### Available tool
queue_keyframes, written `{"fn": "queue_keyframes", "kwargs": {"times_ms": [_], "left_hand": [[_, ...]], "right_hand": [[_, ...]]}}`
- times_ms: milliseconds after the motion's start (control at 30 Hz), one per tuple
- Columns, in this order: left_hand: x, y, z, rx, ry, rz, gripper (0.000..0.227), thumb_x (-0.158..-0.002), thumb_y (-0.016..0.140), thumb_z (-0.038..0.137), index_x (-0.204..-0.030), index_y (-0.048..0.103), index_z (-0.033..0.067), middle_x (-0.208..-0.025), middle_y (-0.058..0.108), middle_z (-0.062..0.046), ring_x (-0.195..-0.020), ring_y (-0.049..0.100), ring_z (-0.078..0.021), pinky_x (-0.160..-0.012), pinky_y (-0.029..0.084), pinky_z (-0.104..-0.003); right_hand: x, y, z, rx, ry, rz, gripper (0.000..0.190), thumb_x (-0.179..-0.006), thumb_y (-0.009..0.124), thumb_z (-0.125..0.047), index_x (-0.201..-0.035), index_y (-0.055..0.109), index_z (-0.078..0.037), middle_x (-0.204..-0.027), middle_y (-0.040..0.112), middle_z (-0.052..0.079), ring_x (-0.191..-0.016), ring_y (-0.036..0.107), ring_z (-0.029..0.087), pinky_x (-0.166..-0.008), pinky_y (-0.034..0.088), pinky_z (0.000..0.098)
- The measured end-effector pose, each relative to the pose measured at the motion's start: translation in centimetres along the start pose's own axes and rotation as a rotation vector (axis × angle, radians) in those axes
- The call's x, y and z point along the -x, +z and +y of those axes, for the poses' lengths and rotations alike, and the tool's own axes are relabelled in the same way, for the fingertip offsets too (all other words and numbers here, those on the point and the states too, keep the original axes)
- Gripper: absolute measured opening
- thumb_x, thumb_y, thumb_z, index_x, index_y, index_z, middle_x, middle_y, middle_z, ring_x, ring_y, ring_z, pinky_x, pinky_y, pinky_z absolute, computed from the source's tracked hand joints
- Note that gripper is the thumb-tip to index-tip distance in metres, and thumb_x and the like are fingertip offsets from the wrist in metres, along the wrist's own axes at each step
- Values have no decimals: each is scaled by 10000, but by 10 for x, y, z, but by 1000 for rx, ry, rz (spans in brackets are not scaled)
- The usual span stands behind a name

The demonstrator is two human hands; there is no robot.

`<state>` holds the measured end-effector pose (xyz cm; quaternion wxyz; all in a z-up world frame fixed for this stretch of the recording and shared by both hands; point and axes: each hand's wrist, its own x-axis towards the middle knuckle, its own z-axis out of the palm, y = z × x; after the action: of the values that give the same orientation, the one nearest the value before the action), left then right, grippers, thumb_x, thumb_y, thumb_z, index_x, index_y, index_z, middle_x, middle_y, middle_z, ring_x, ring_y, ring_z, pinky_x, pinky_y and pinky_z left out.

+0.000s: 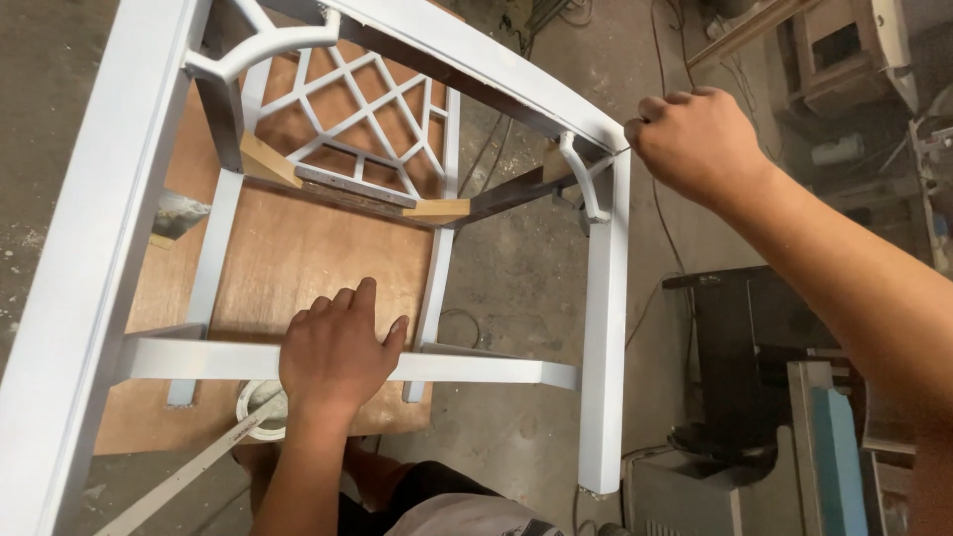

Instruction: The person scrapes excess paint from the joints and edges of a white chair frame using a small metal tool. They repeatedly dip the tool into a small container of white liquid to clean it and continue scraping different sections of the chair.

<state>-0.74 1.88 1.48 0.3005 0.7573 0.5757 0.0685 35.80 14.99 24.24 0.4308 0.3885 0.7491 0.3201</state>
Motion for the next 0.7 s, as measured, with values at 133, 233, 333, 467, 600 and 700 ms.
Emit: {"fn": "queue_keyframes", "kwargs": {"times_ms": [133, 233, 333, 467, 600, 700], "left_hand": [[0, 1, 1, -29, 16, 52, 492, -962, 534, 557, -1197, 605, 131, -921, 734, -69, -882, 685, -324, -763, 540, -463], [-1, -1, 1, -16, 7, 33, 510, -965, 521, 557, -1237, 596, 132, -956, 736, -73, -917, 684, -328, -787, 541, -469], [0, 0, 2, -25, 7, 43, 525, -964, 523, 566, -1251, 598, 133, -952, 738, -70, -911, 690, -326, -784, 545, -464], [0, -4, 3, -6, 1, 25, 550, -964, 521, 561, -1293, 591, 126, -995, 744, -76, -943, 691, -331, -808, 543, -468], [0, 0, 2, -24, 9, 36, 526, -966, 527, 560, -1258, 592, 128, -970, 738, -74, -912, 692, -327, -781, 549, -466], [0, -8, 3, 4, -3, 28, 531, -961, 530, 553, -1278, 588, 132, -972, 736, -68, -941, 687, -324, -810, 538, -469]], "right_hand": [[4, 1, 0, 7, -3, 69, 105, -818, 691, -122, -774, 654, -209, -776, 627, -58, -629, 652, 163, -597, 553, 309], [1, 1, -1, -24, -7, 23, 133, -847, 659, -103, -756, 648, -199, -728, 606, -66, -558, 606, 145, -556, 549, 306], [-2, 11, 0, -47, 19, 66, 157, -901, 624, -125, -764, 645, -197, -713, 600, -71, -545, 592, 142, -538, 535, 305], [-8, -5, 10, -100, 77, -37, 310, -1097, 520, -162, -826, 671, -149, -695, 616, -79, -545, 623, 116, -921, 652, 435], [3, 9, 18, -34, 138, 182, 200, -993, 609, -194, -800, 657, -213, -710, 578, -96, -546, 586, 153, -499, 493, 300], [12, -17, 5, -161, 200, -81, 331, -1181, 515, -247, -898, 648, -139, -750, 587, -54, -501, 530, 68, -370, 529, 199]]}}
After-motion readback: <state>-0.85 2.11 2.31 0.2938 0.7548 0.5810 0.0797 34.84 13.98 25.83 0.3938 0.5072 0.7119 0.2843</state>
